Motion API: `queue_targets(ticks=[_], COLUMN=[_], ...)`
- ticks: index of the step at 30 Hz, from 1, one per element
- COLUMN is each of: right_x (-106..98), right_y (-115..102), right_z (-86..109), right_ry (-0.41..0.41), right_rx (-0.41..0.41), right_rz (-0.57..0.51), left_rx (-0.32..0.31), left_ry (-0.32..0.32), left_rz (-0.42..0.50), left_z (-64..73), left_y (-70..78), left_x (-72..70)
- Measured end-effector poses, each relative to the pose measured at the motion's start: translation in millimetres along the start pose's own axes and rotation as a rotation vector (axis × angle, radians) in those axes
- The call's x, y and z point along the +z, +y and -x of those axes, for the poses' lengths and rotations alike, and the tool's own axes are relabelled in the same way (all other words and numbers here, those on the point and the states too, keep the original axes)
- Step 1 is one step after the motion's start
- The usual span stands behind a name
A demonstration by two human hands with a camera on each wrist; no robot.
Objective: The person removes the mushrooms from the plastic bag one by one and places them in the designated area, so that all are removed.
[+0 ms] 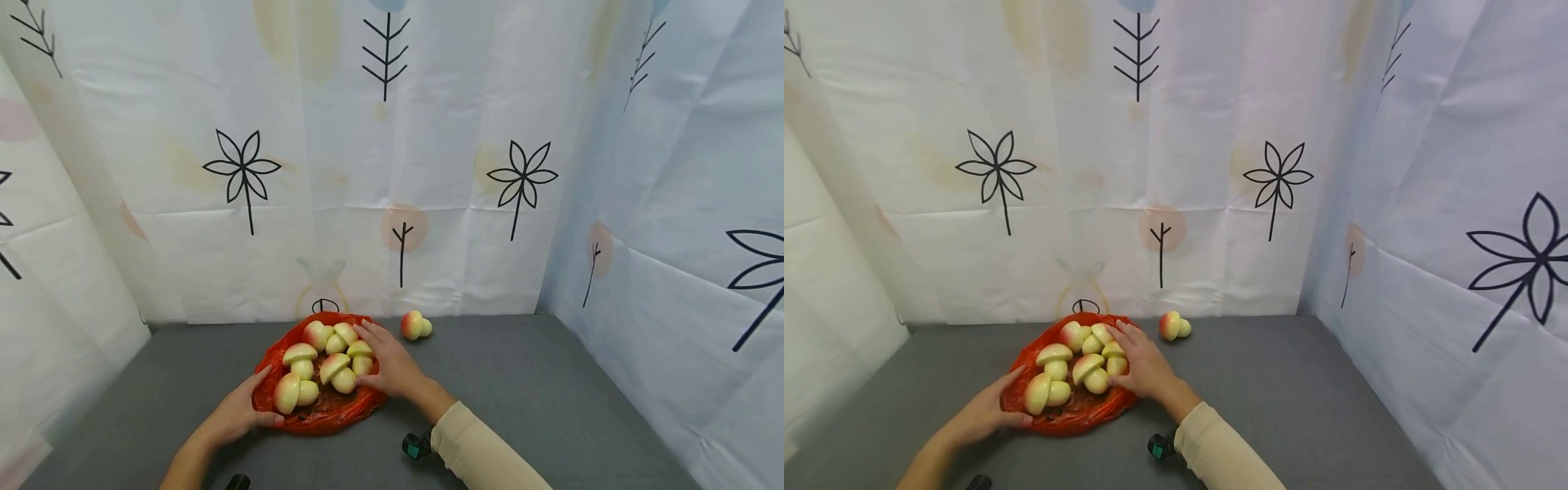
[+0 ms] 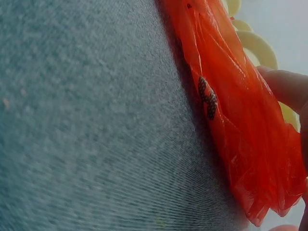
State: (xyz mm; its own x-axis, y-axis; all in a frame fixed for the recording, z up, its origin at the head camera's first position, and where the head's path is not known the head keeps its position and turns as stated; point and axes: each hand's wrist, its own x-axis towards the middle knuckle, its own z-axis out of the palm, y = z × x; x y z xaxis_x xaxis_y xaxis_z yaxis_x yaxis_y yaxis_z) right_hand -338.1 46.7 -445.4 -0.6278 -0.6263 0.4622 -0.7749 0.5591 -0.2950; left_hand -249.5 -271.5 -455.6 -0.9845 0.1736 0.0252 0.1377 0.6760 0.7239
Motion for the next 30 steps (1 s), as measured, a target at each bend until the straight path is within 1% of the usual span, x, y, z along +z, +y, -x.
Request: queue_targets(ticks=[3,6,10,13,22,30], right_x=[-1.1,-1.7,-1.9,-1.0,2.6,3.3], right_y=[0.3,0.6,0.2,-0.6,-1.2,-2.2], right_z=[-0.6,-1.7,-3.1,-3.4,-3.3,-4.4], right_ry=[-0.039,-0.086,-0.163,-0.199,-0.199,-0.157], right_rx=[-0.004,-0.003,0.015,0.028,0.05,0.032], right_rz=[0.016,0.056,0.107,0.127,0.156,0.167], left_rx=[0.001,-0.002,-0.003,-0.003,-0.009,-0.021], left_ry=[-0.001,-0.002,0.0,0.002,-0.003,-0.003], left_rz=[0.01,0.009,-0.001,-0.002,0.03,0.024], left_z=[0.2,0.0,-0.4,-0.2,-0.3,-0.9], left_y=[0.4,0.2,-0.3,0.0,-1.2,-1.3], left_x=[0.2,0.4,0.7,0.7,0.9,0.7])
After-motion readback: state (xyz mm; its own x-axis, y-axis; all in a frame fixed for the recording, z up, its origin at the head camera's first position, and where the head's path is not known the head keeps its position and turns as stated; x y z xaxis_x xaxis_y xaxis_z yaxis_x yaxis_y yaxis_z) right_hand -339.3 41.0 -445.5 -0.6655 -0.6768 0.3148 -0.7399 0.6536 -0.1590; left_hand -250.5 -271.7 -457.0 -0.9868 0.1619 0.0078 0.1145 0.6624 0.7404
